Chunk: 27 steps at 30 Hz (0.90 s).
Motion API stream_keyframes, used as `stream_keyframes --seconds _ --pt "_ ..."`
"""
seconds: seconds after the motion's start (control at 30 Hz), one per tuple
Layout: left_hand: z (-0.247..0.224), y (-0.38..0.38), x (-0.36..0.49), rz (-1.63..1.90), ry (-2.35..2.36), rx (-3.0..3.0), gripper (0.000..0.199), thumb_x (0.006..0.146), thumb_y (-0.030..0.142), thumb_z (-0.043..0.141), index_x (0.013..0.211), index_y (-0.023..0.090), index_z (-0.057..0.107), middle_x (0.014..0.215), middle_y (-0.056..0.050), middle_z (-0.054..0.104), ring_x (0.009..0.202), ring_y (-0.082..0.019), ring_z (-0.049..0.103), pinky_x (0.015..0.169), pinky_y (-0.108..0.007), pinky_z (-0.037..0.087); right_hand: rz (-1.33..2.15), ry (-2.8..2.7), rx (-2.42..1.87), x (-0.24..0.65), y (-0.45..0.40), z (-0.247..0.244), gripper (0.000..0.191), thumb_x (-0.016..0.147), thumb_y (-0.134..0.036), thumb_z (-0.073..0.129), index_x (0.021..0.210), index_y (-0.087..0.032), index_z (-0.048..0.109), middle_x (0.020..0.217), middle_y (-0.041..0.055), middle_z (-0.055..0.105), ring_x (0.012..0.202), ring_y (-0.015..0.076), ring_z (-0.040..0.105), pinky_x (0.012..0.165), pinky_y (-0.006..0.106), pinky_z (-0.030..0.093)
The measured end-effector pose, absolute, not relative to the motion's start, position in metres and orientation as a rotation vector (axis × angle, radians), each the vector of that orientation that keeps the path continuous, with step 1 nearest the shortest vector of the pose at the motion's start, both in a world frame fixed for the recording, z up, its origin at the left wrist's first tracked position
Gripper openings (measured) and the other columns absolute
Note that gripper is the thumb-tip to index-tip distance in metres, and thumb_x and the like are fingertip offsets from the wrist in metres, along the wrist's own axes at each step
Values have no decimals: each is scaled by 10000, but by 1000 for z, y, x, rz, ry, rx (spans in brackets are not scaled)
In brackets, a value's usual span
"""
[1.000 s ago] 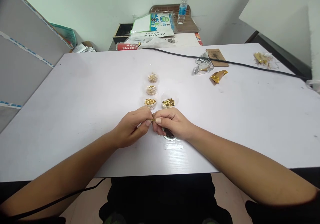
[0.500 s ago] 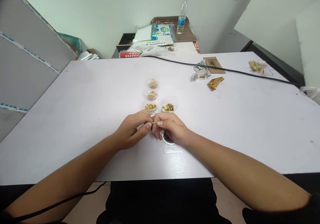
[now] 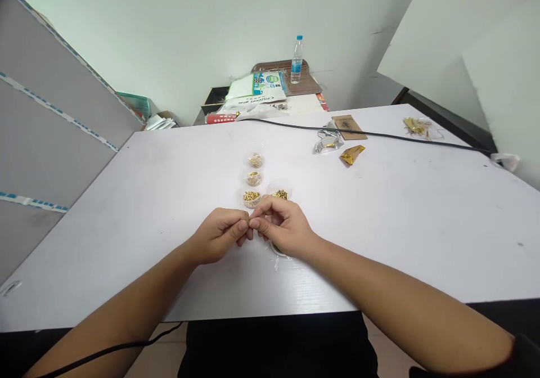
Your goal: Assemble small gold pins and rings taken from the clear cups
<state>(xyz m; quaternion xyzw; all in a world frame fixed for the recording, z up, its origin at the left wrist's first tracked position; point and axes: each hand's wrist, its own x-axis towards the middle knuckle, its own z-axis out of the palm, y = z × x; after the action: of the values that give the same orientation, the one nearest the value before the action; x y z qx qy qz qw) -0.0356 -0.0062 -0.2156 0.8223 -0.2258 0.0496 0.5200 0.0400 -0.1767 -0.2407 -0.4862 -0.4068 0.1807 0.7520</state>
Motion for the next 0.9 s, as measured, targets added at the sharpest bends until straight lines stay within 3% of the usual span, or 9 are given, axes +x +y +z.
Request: stream_keyframes --seconds 0.17,0.37,0.47,0.53,0.73,0.9 --pt "-202 3 -34 542 -493 2124 283 1008 254 432 831 132 616 665 -10 577 597 -77 524 578 -196 428 363 -795 -1036 47 -183 -227 241 932 -362 638 854 -170 517 771 34 644 594 124 647 444 222 520" --pt "-163 22 5 650 -339 2501 224 975 271 481 959 157 673 947 -72 617 896 -163 581 740 -280 488 199 -829 -1278 52 -188 -228 162 925 -307 644 895 -154 602 706 33 680 566 122 665 509 226 552" --pt "-152 28 39 470 -371 2796 220 937 253 533 986 193 739 1101 -99 581 1065 -237 522 967 -419 460 -22 -1109 -1400 52 -188 -233 66 929 -185 609 939 -148 663 742 37 707 564 103 653 547 216 543" --pt "-148 28 60 321 -396 2968 215 918 245 564 949 206 774 1244 -111 538 1163 -284 454 1040 -475 409 -203 -1289 -1398 52 -186 -236 88 932 -133 589 953 -150 673 737 30 709 572 98 638 572 217 530" --pt "-140 18 98 -259 -505 3220 167 831 206 655 926 219 791 1500 -62 360 1257 -326 337 1046 -465 395 -367 -1503 -1342 55 -181 -243 62 940 -177 613 943 -143 665 768 38 716 660 128 658 611 241 510" --pt "-131 2 108 -418 -649 3334 161 775 220 711 908 258 794 1479 -60 367 1246 -323 324 1032 -462 392 -361 -1495 -1345 58 -179 -246 85 955 -168 583 909 -150 653 773 28 721 688 129 673 634 235 522"
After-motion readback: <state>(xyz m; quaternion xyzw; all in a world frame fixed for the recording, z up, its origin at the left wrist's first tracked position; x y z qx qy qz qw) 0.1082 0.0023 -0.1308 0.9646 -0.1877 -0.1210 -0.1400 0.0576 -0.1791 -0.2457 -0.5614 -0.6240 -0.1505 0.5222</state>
